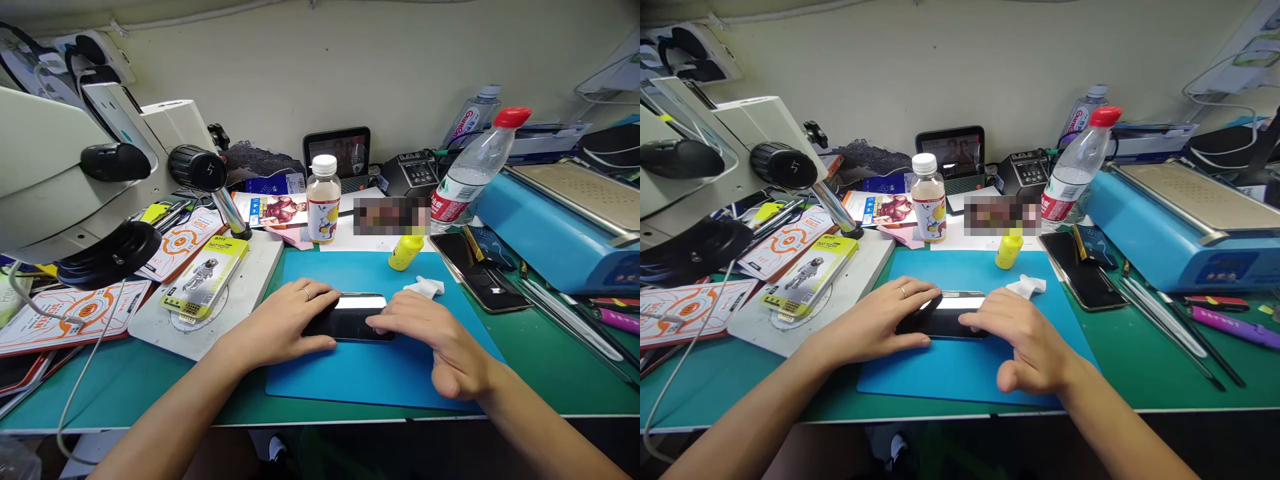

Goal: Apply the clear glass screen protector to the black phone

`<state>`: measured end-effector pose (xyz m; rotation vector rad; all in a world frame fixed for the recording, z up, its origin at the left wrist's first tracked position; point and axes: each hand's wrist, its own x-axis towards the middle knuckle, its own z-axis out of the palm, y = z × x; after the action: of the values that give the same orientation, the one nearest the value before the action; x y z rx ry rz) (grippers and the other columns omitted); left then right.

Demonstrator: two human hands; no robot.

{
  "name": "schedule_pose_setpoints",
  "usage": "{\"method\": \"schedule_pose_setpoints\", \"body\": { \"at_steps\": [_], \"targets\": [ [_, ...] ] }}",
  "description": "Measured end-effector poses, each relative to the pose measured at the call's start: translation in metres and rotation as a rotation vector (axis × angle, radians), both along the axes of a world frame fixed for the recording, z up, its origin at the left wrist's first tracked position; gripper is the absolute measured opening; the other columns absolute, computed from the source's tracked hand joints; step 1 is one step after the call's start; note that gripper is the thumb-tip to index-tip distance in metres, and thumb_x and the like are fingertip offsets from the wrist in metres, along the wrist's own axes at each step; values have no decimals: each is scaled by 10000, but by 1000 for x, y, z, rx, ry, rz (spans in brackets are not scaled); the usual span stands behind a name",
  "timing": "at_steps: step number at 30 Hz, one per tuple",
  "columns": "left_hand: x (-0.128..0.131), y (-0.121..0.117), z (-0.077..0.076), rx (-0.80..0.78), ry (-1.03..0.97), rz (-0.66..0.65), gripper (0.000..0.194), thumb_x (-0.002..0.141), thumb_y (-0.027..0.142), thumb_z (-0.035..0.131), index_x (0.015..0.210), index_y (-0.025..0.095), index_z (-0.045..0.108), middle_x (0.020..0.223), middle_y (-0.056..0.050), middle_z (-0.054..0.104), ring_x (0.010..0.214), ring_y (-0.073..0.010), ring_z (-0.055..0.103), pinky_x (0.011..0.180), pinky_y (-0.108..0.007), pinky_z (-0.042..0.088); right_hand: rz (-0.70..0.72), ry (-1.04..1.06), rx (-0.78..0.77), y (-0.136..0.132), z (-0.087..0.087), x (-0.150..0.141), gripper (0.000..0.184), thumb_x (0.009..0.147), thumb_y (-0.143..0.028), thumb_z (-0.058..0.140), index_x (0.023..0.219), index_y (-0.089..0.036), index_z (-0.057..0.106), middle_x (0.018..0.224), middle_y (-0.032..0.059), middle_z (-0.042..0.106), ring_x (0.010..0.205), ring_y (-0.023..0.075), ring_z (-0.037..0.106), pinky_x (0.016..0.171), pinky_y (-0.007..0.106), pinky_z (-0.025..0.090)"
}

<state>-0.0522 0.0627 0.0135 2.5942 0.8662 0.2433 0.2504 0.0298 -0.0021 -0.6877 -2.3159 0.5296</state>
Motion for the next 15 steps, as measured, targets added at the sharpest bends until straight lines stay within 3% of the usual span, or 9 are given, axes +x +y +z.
{"method": "schedule_pose_setpoints", "body": {
  "at_steps": [2,6,9,15],
  "targets": [
    [-1,0,-1,4,3,0,630,1024,472,741,1548,190,532,1568,-122,620,1368,-337,603,1143,-502,537,11,21,-14,0,-1,1,909,995,-887,254,1251,-168,748,882,87,776,751,225,688,735,390,493],
    [-1,0,-5,3,5,28,774,1019,488,741,1641,152,425,1585,-162,604,1384,-345,596,1161,-510,530,28,21,-40,0,0,1,916,987,-898,280,1233,-158,760,967,117,795,835,245,716,781,402,502],
    [-1,-1,-7,0,2,43,867,1011,494,750,1691,140,343,1583,-190,597,1382,-350,605,1155,-513,539,11,28,-11,0,0,0,914,995,-889,268,1204,-151,765,857,87,763,750,222,675,740,390,482],
    [-2,-1,-6,24,-8,29,812,1008,477,754,1664,159,396,1589,-177,606,1389,-355,613,1153,-531,546,4,0,1,-1,-1,0,914,994,-888,268,1197,-145,760,904,112,767,807,244,683,775,408,490]
  ]
}}
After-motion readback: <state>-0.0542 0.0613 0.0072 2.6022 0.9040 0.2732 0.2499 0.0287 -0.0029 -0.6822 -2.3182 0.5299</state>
